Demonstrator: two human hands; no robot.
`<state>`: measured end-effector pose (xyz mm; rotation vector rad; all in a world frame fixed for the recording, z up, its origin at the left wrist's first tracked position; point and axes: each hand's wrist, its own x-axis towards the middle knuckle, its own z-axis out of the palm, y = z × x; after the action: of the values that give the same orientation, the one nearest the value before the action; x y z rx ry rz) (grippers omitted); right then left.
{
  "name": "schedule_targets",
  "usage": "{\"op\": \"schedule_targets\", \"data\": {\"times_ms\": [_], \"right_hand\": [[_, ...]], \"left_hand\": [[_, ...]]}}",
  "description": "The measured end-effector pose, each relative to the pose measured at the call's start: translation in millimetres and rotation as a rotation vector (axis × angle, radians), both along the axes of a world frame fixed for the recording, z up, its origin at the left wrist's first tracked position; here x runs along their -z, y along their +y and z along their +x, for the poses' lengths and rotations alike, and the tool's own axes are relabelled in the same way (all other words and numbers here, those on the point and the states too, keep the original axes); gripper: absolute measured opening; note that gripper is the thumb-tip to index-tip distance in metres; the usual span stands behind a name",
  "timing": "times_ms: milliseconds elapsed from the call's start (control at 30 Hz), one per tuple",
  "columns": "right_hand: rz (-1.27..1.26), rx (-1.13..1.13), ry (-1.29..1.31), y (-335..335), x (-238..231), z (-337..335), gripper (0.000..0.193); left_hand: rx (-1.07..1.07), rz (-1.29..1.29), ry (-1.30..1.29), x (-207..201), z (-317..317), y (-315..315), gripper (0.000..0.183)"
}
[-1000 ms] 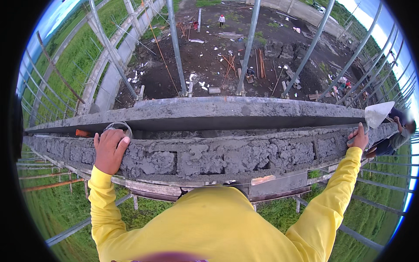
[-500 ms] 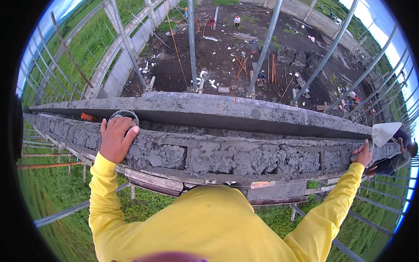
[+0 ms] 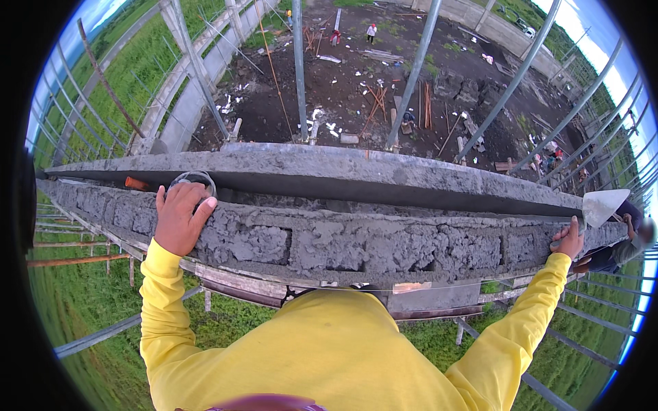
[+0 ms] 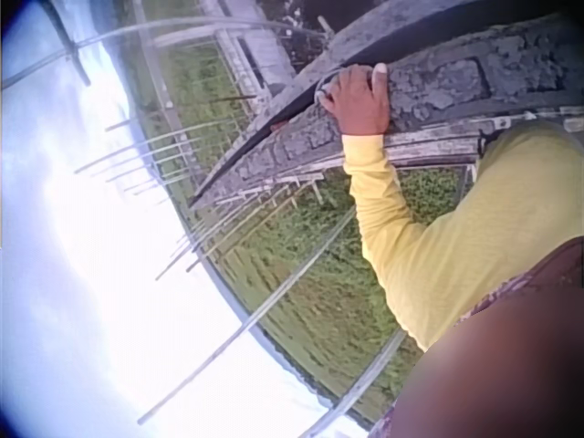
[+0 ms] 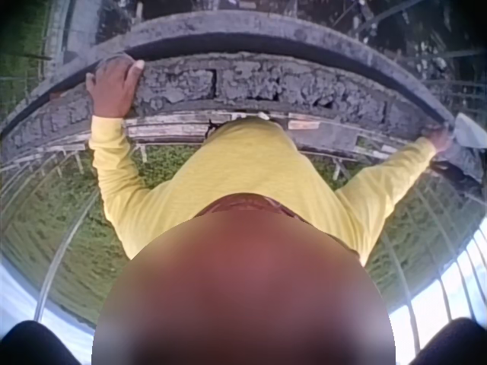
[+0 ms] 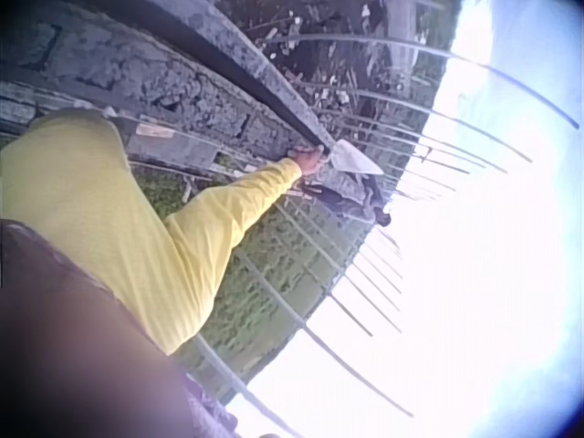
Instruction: The person uses a trowel to smooth wet concrete along a long beam on a construction site. The person repeatedly scrapes and levels the concrete surface, moving along the beam while maintaining a consistent finish.
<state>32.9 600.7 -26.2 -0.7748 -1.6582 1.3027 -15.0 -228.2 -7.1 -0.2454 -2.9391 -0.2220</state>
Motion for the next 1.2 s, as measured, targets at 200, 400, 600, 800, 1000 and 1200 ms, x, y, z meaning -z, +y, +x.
{"op": "schedule_targets", "data": {"times_ms": [200, 400, 600, 800, 1000, 1200], "right_hand": [[-0.029, -0.026, 0.021, 1.5, 0.8, 1.2, 0.030], [-0.027, -0.027, 0.042, -1.9, 0.0, 1.2, 0.029], [-0.030, -0.020, 0.053, -0.2, 0.7, 0.8, 0.029], [-0.036, -0.023, 0.039, 5.2, 2.6, 2.6, 0.029], [-0.018, -0.035, 0.036, 12.6, 5.2, 3.7, 0.026], [0.011, -0.053, -0.034, 6.5, 1.6, 2.7, 0.026]], "left_hand": [[-0.009, 0.003, -0.003, -0.4, 0.0, 1.1, 0.032], [-0.025, 0.007, -0.039, -3.0, 0.3, 1.8, 0.033], [-0.030, 0.042, -0.026, -1.5, -0.4, 1.0, 0.033], [-0.033, 0.004, -0.067, -3.2, 0.0, 1.6, 0.033], [-0.044, -0.011, -0.095, -5.3, -1.8, 5.7, 0.032], [-0.043, -0.002, -0.109, -7.0, -2.5, 6.2, 0.031]]}}
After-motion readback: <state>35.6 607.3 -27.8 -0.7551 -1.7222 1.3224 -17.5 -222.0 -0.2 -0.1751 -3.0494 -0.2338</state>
